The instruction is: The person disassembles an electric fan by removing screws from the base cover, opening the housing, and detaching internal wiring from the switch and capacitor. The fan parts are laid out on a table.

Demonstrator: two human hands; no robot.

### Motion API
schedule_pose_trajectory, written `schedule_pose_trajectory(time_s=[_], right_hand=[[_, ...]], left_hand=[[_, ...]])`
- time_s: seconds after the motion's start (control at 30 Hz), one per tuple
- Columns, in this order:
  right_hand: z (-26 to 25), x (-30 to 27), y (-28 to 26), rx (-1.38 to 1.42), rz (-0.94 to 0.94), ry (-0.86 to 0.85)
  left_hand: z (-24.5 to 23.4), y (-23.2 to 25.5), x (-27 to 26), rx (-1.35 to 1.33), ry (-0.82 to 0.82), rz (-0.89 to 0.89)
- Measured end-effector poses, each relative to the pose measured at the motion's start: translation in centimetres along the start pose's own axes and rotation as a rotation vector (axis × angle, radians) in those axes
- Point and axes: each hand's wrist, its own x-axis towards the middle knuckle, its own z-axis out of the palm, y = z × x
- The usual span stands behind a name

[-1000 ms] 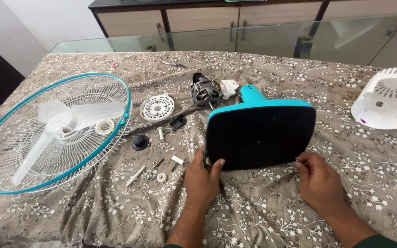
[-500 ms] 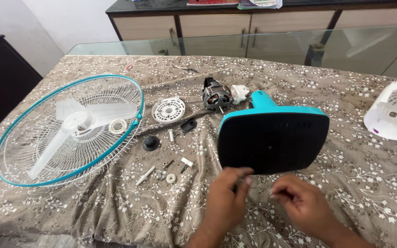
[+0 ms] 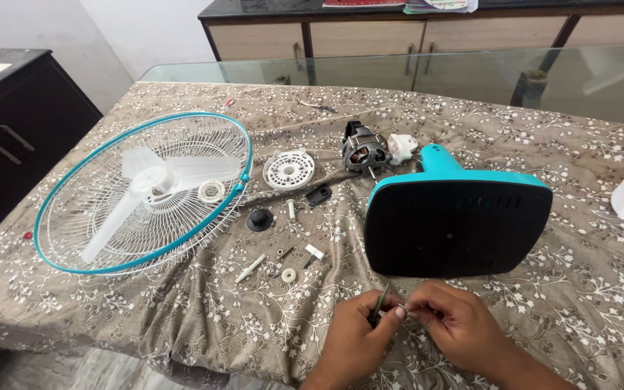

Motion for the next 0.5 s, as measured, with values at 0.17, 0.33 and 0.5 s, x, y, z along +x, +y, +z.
schedule_pose_trajectory(time_s=[0.17,0.33,0.5], right_hand=[[0.8,0.5,-0.5,0.035,-0.046,-0.008],[0.2,0.7,-0.7,-0.139,-0.008,-0.078],[-0.5,0.9,0.8,-0.369,-0.059,-0.011]], left_hand=[[-0.5,-0.7,-0.1,-0.03,0.035,0.021],[-1.0,-1.3,-0.1,-0.025,0.089,-0.063],[-5.9,-1.5,0.7,0.319,0.411,-0.177]])
